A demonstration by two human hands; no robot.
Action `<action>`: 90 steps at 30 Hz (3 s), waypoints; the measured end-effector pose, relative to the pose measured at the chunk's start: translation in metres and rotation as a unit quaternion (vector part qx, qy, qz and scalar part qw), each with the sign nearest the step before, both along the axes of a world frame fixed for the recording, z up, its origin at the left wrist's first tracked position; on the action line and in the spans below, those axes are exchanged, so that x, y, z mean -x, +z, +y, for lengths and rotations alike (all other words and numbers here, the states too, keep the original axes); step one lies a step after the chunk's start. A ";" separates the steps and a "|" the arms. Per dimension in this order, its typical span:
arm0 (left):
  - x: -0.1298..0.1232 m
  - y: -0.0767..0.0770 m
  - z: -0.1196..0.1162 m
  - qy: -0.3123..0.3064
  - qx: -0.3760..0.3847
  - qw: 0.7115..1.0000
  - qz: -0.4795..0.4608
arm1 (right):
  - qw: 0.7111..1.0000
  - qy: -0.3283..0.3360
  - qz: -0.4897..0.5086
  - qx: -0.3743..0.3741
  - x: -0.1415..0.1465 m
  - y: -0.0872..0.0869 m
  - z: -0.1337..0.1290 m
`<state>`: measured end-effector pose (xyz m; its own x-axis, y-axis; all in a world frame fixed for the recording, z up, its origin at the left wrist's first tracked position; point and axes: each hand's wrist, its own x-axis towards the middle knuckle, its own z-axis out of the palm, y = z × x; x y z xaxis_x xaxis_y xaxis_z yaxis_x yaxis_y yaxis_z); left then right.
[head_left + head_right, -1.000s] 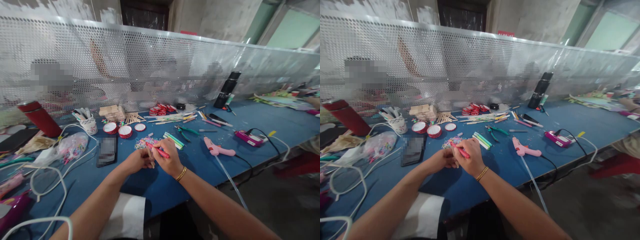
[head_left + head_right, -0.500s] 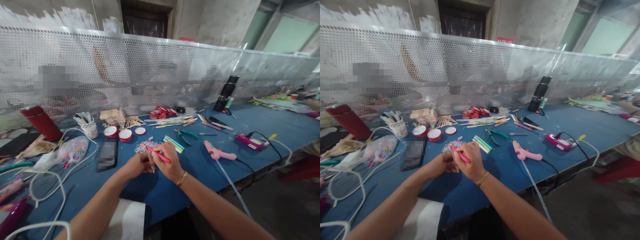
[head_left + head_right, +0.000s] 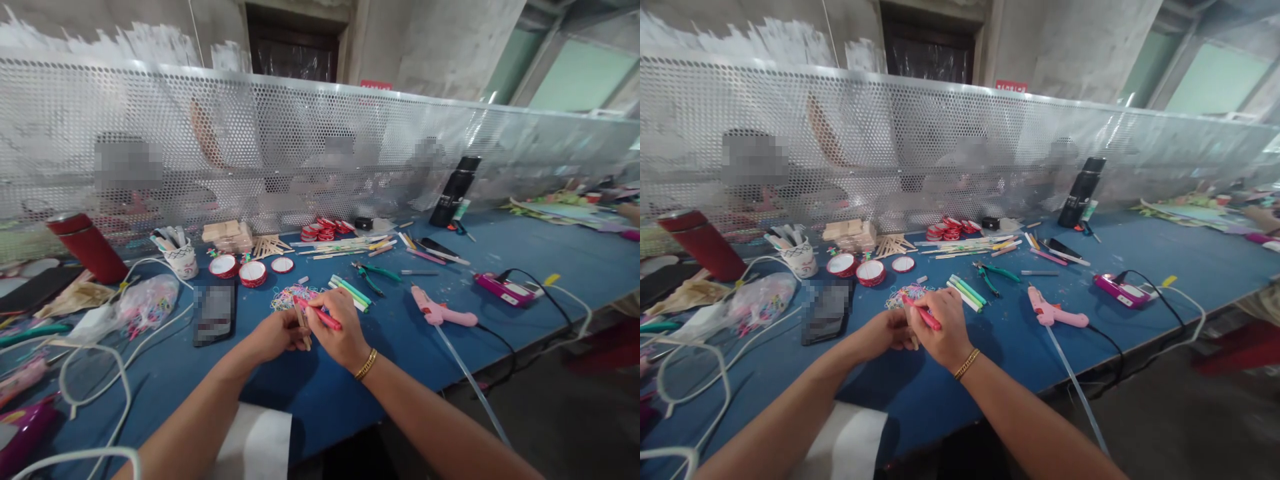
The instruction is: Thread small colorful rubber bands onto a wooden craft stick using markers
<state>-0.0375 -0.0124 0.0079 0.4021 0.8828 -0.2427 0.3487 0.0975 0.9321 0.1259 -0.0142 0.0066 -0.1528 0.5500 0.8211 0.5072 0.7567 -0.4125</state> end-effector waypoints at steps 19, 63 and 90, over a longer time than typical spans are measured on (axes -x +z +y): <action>-0.001 0.000 -0.001 -0.003 -0.014 1.000 0.004 | 1.000 -0.001 0.010 -0.008 -0.001 0.002 0.000; 0.006 -0.013 0.007 -0.006 -0.139 0.990 0.011 | 1.000 -0.001 -0.008 -0.007 -0.001 -0.002 0.001; 0.004 -0.010 0.008 -0.006 -0.131 0.991 0.023 | 1.000 0.002 -0.007 -0.011 -0.003 -0.001 0.001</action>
